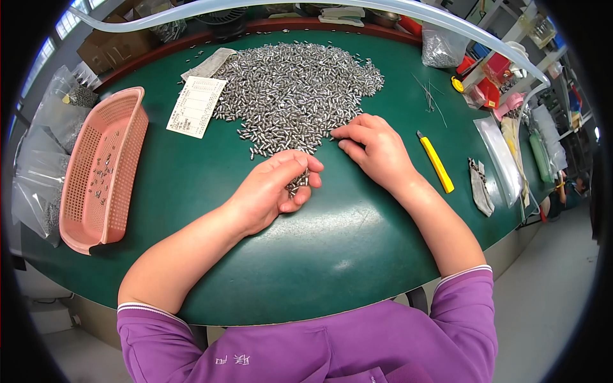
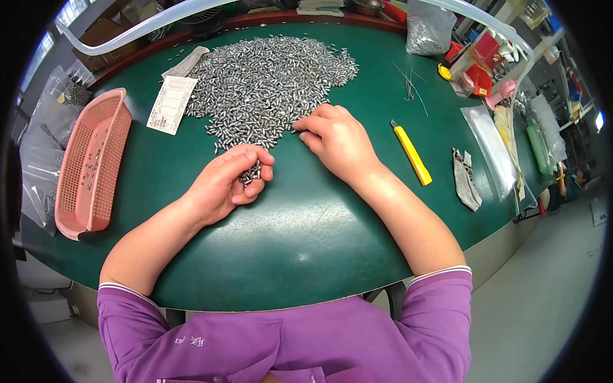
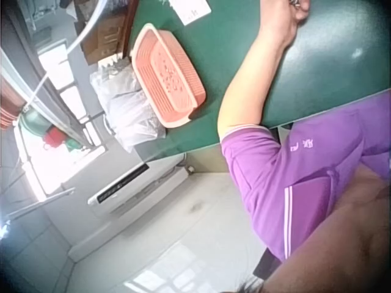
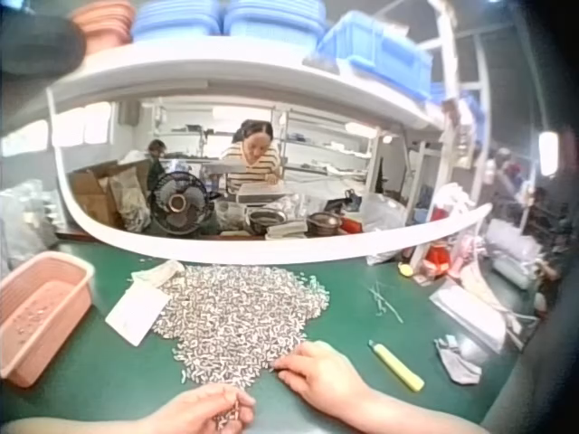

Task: Manual inspection and sorting of small metal components on a workbench in a factory setting.

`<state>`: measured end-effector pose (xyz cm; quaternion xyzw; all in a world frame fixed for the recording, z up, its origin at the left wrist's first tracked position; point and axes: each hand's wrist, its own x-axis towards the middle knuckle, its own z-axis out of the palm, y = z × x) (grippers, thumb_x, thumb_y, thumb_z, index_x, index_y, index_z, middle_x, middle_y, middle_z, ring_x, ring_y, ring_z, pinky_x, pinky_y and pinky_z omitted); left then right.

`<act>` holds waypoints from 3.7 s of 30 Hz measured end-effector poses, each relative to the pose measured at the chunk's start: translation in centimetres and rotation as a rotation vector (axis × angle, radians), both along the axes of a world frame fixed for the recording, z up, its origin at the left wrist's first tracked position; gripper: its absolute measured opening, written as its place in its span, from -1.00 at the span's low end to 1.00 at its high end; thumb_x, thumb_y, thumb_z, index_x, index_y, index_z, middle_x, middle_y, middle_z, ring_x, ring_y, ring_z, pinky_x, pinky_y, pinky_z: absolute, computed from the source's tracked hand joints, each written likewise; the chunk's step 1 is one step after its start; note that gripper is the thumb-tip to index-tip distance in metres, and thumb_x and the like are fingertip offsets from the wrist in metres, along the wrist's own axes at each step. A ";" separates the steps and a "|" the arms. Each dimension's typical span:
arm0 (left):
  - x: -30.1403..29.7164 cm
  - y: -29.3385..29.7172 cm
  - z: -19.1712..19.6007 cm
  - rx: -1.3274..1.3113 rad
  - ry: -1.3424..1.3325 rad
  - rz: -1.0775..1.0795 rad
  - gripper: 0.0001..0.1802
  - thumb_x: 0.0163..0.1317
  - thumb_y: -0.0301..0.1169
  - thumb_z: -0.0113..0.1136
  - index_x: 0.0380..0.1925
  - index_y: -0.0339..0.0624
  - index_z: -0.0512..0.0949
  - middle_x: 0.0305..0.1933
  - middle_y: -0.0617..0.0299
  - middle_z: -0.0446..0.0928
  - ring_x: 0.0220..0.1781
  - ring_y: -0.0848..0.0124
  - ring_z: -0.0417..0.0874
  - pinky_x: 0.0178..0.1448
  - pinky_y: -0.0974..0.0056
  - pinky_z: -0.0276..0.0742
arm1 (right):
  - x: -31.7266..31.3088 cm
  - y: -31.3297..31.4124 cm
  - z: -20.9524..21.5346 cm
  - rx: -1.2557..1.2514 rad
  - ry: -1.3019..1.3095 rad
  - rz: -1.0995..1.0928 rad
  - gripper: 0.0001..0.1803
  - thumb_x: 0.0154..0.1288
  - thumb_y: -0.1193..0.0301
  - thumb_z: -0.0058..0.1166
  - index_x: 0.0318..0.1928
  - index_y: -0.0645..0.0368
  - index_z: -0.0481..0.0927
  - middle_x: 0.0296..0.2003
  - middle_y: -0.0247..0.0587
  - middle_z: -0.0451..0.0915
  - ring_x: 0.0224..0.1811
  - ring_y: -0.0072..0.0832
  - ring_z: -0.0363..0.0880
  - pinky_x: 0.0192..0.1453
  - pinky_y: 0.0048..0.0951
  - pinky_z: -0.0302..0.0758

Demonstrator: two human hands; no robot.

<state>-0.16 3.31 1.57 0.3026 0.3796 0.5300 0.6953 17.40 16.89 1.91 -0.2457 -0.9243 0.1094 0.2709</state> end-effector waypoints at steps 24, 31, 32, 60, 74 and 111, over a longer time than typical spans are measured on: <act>0.1 0.0 -0.2 -0.016 -0.023 0.015 -0.77 0.27 -0.44 0.06 -0.11 -0.23 0.36 -0.31 0.21 0.43 -0.54 0.64 0.32 -0.58 0.57 0.15 | -1.0 -3.3 1.3 -0.962 0.174 0.340 -0.92 0.28 0.51 0.02 -0.22 0.21 0.51 -0.31 -0.42 0.45 -0.26 -0.72 0.45 -0.16 -0.63 0.42; 0.0 0.0 -0.5 -0.005 -0.033 0.009 -0.81 0.29 -0.41 0.04 -0.15 -0.21 0.37 -0.33 0.24 0.44 -0.54 0.65 0.31 -0.59 0.57 0.14 | -1.1 -3.0 1.4 -0.864 0.244 0.242 -0.87 0.20 0.50 0.11 -0.22 0.17 0.57 -0.35 -0.45 0.44 -0.37 -0.76 0.39 -0.26 -0.67 0.39; 0.0 0.0 -0.5 0.008 -0.038 -0.007 -0.83 0.29 -0.40 0.04 -0.16 -0.20 0.38 -0.33 0.25 0.44 -0.54 0.65 0.31 -0.59 0.57 0.14 | -1.1 -2.8 1.5 -0.711 0.253 0.214 -0.86 0.18 0.52 0.11 -0.22 0.14 0.59 -0.35 -0.42 0.45 -0.38 -0.73 0.41 -0.27 -0.65 0.41; -0.1 0.1 -0.4 0.004 -0.051 0.020 -0.79 0.32 -0.32 -0.04 -0.17 -0.21 0.40 -0.32 0.25 0.42 -0.54 0.59 0.31 -0.58 0.53 0.14 | -0.3 -0.4 0.5 0.062 0.055 0.090 -0.80 0.01 0.54 0.12 -0.29 0.05 0.60 -0.37 -0.31 0.49 -0.22 -0.31 0.49 -0.16 -0.34 0.47; 0.0 0.2 -0.3 -0.020 -0.018 0.006 -0.82 0.29 -0.33 0.02 -0.22 -0.19 0.39 -0.33 0.25 0.42 -0.54 0.61 0.31 -0.59 0.54 0.14 | -0.3 -0.7 0.7 -0.052 -0.045 0.171 -0.88 0.05 0.50 0.15 -0.35 0.13 0.52 -0.40 -0.29 0.47 -0.28 -0.33 0.46 -0.22 -0.37 0.44; 0.1 0.1 -0.2 -0.024 -0.005 0.018 -0.84 0.32 -0.32 -0.01 -0.29 -0.19 0.38 -0.34 0.25 0.40 -0.54 0.59 0.27 -0.61 0.57 0.11 | -0.5 -1.2 0.2 0.026 -0.020 0.072 -0.87 0.00 0.46 0.17 -0.36 0.10 0.57 -0.37 -0.26 0.49 -0.21 -0.26 0.46 -0.11 -0.29 0.43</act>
